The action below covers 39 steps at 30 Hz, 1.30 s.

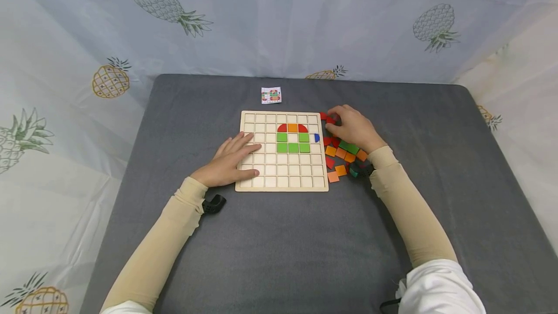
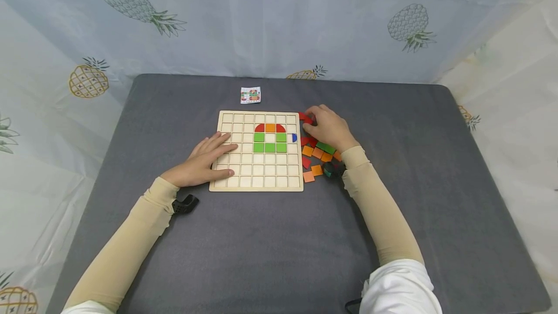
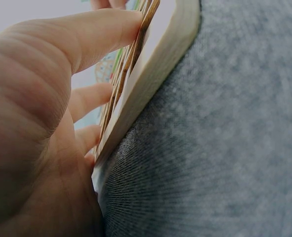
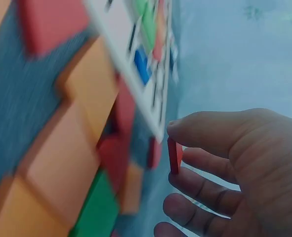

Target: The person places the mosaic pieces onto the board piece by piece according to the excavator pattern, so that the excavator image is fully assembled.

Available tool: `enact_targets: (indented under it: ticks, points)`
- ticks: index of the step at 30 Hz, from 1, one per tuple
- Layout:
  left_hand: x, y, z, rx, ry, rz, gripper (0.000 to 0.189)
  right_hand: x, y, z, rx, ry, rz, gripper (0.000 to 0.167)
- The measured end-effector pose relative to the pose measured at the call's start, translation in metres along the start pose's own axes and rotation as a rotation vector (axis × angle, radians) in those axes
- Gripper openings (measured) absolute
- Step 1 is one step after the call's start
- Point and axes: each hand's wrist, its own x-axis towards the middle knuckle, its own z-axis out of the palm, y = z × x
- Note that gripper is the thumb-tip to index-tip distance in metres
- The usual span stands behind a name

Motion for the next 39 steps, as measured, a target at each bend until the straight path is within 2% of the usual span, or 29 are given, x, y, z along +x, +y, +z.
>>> enact_targets:
  ticks: [5, 13, 19, 29, 39]
  points:
    - [0.000, -0.001, 0.000, 0.000, 0.004, 0.002, 0.073, -0.006, -0.024, 0.002, -0.021, -0.008, -0.063, 0.047]
    - [-0.001, 0.000, 0.000, -0.003, -0.001, -0.005, 0.072, -0.008, -0.055, 0.018, -0.070, -0.019, -0.154, 0.043]
    - [0.001, 0.000, 0.001, -0.001, -0.001, -0.004, 0.072, -0.006, -0.070, 0.029, -0.094, -0.024, -0.179, 0.045]
    - [0.001, 0.002, 0.001, -0.006, 0.001, 0.003, 0.073, -0.004, -0.077, 0.040, -0.125, -0.045, -0.199, 0.044]
    - [0.001, 0.001, 0.000, 0.000, 0.006, 0.003, 0.074, -0.005, -0.077, 0.039, -0.113, -0.067, -0.223, 0.041]
